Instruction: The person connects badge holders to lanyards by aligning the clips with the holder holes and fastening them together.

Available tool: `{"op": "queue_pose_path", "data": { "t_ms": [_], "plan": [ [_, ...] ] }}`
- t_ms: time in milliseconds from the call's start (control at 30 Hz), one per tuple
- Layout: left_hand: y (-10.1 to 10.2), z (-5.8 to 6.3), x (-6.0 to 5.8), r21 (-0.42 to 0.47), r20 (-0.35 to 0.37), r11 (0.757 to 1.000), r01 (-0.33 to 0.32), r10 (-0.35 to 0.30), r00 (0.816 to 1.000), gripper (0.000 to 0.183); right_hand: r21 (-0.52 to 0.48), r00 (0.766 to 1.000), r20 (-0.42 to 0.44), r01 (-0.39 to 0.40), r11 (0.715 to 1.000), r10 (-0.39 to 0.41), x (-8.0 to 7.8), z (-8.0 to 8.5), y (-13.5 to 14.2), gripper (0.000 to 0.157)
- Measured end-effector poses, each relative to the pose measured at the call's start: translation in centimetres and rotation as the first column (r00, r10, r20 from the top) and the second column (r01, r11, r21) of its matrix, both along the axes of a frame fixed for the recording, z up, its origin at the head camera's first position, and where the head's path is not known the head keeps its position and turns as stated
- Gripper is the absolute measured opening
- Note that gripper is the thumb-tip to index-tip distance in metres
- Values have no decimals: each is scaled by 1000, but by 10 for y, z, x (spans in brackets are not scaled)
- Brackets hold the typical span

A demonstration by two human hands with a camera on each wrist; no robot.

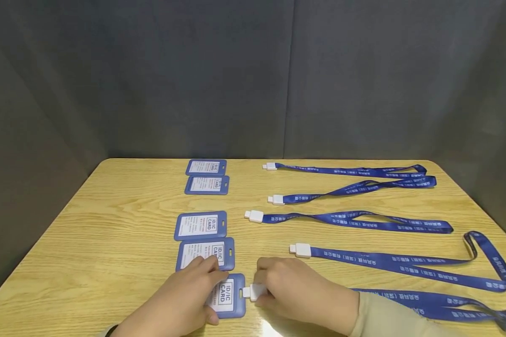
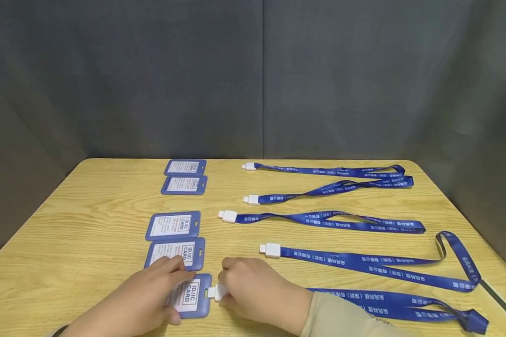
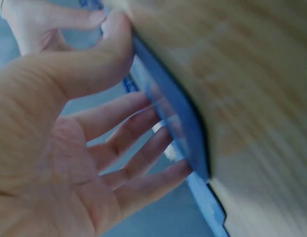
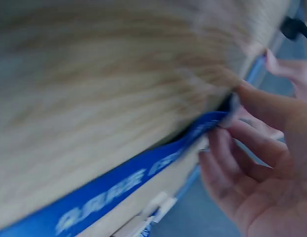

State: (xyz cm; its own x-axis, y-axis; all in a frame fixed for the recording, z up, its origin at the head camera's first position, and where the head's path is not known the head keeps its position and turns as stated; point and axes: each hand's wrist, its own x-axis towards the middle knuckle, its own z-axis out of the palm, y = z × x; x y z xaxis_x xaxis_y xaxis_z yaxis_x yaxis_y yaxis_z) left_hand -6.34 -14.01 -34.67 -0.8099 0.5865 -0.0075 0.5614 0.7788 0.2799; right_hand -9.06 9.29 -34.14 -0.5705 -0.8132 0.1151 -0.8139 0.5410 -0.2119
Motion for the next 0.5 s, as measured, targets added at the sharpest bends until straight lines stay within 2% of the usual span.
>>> {"op": "queue_pose_path", "data": {
  "t_ms": [133,300,500],
  "plan": [
    [0,-2,0,3,2,1000,-3,3,1000,71,-45,999,3,-39,998,39,-2,-3,3,11],
    [-3,-4,-2,14,25,1000,6,-7,1000,70,-102,998,37,-46,994,50,-3,-6,7,10],
    [-3,-3,-4,5,43,1000,9,-9,999,64,-86,998,16,-59,994,61,-3,-5,5,9]
  ]
}}
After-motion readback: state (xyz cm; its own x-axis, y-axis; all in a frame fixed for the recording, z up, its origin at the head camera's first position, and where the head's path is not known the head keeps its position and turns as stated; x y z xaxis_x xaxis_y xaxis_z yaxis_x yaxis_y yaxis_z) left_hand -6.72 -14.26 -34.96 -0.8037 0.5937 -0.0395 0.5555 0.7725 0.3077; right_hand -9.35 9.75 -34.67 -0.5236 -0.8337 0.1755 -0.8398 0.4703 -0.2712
